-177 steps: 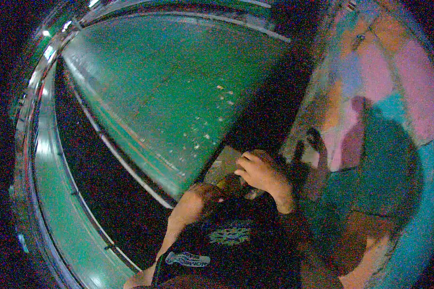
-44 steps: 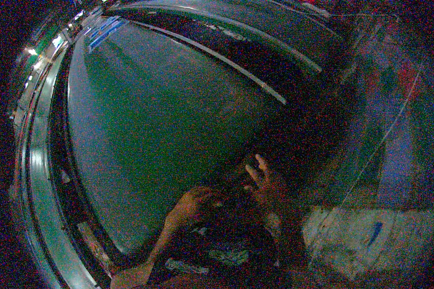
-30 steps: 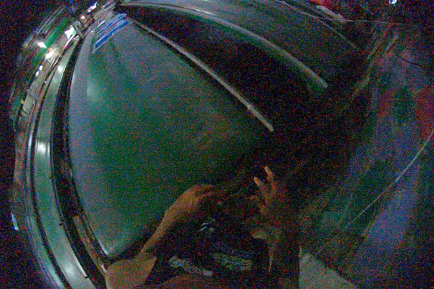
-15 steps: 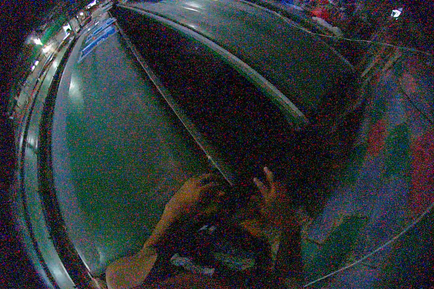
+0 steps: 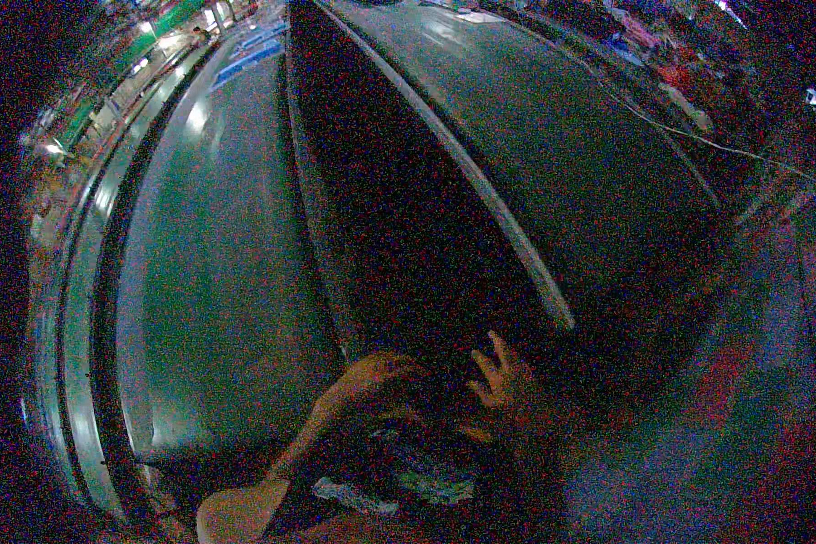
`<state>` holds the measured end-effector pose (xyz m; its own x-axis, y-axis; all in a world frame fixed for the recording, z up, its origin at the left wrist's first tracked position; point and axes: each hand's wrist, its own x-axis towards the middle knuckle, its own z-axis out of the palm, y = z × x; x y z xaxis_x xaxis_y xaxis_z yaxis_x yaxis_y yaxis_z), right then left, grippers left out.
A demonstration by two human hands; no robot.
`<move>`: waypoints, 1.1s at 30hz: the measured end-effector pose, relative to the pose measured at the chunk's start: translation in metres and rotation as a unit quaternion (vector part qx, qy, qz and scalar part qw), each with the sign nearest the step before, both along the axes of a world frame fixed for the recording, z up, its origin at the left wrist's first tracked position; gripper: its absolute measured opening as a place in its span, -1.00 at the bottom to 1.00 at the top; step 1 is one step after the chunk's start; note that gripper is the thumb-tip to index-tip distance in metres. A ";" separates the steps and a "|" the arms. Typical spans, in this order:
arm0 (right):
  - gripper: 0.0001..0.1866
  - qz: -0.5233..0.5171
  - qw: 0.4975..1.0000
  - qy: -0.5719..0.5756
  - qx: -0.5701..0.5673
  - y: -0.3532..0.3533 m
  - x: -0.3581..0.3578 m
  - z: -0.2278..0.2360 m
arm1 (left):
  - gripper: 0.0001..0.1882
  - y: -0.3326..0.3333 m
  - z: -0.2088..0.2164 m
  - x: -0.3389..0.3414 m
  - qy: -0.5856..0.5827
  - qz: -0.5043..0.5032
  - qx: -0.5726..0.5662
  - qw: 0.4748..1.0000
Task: The person removes white plastic clips from a blue perforated panel and then assembles them with small black components on a green rotating drum. The person handles the clips one at a time, inserting the black pieces into the clips.
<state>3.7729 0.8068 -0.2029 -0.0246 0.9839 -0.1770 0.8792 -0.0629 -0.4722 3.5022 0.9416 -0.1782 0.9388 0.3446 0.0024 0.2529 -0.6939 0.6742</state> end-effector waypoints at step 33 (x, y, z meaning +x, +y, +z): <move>-0.38 0.045 0.998 0.027 0.027 0.323 -0.057 0.010 | -0.73 0.304 0.059 -0.061 0.026 0.141 0.021 0.989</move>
<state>3.7163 1.1299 -0.1928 -0.1205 0.9854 -0.1203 0.8534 0.0409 -0.5196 3.4416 1.2454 -0.1188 0.8042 0.5939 -0.0237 0.4746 -0.6175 0.6273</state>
